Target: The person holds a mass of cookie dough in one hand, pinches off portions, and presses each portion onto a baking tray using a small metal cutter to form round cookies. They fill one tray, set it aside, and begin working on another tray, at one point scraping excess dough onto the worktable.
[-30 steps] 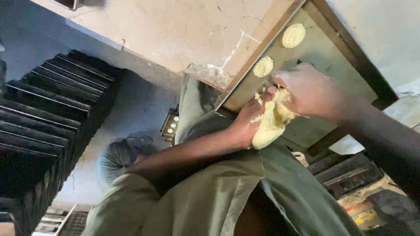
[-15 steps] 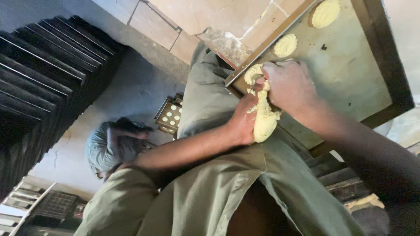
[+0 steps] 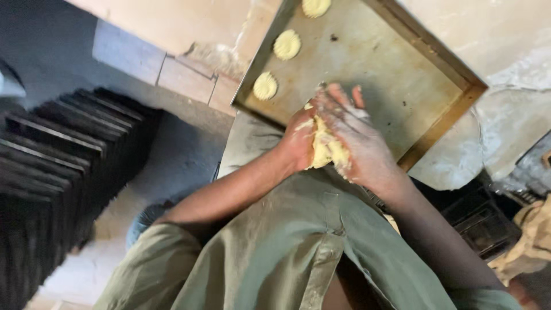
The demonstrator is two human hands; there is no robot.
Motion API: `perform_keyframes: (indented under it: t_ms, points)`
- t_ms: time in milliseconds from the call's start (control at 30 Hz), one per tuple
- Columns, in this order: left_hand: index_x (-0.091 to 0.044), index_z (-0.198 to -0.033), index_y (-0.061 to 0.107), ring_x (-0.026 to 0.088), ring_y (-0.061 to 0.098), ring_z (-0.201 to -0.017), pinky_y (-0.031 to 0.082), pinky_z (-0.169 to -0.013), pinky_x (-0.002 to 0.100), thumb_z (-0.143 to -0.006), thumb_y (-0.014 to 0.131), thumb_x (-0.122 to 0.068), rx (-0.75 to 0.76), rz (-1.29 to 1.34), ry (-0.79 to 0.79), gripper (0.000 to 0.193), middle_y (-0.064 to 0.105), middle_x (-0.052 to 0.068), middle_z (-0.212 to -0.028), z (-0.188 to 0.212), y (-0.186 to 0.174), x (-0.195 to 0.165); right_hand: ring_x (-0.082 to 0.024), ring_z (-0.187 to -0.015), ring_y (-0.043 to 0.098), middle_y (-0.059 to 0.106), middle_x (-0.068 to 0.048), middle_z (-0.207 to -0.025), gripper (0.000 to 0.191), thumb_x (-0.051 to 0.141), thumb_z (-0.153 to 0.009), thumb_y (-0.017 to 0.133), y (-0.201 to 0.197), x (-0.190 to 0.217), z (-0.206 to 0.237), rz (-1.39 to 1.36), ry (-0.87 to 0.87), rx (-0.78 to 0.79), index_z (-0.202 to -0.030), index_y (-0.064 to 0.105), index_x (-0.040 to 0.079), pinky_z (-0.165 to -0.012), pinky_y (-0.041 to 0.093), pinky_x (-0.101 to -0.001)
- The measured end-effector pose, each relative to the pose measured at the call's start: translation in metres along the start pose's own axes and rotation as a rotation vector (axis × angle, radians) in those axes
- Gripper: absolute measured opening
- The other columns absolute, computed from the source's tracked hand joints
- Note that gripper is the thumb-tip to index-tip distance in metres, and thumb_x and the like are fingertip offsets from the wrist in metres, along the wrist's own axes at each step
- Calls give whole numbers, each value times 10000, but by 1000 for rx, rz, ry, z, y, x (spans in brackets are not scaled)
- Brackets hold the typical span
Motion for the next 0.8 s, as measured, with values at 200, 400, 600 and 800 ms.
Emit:
perform_keyframes:
  t_ms: [200, 400, 600, 800]
  points:
    - [-56, -1367, 559, 292, 674, -1077, 578, -873, 485, -1026, 548, -507, -324, -481, -303, 566, 677, 136, -1246, -11, -19, -9, -361, -1321, 563, 608, -135, -1371, 708, 178, -758, 818, -3, -113, 14, -112, 455, 87, -1409, 551, 88, -1131, 433, -489]
    - [-104, -1493, 490, 224, 642, -1160, 575, -929, 467, -1027, 603, -434, -323, -544, -235, 582, 601, 74, -1383, -55, -30, -28, -394, -1053, 653, 694, -219, -1232, 663, 109, -649, 793, 0, -156, -37, 170, 331, 293, -1277, 621, -16, -915, 491, -492]
    - [-89, -1431, 498, 239, 672, -1107, 596, -907, 447, -1027, 697, -331, -226, -491, -22, 511, 606, 78, -1322, -112, -1, -36, -292, -743, 750, 758, -154, -835, 249, 67, -815, 661, -17, -219, -59, 184, 619, 706, -1060, 701, 88, -747, 590, -388]
    - [-132, -1394, 555, 190, 660, -1041, 579, -860, 390, -1147, 577, -427, -248, -97, 38, 386, 655, 40, -1201, -110, -7, -18, -338, -662, 686, 687, -161, -752, 168, 193, -813, 735, 0, -197, -105, 283, 299, 513, -889, 690, 50, -659, 558, -437]
Point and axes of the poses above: each hand's wrist, its own z-axis away from the middle knuckle, its own y-axis out of the palm, x = y × z, the point moved 10 cm from there along -z, towards the middle knuckle
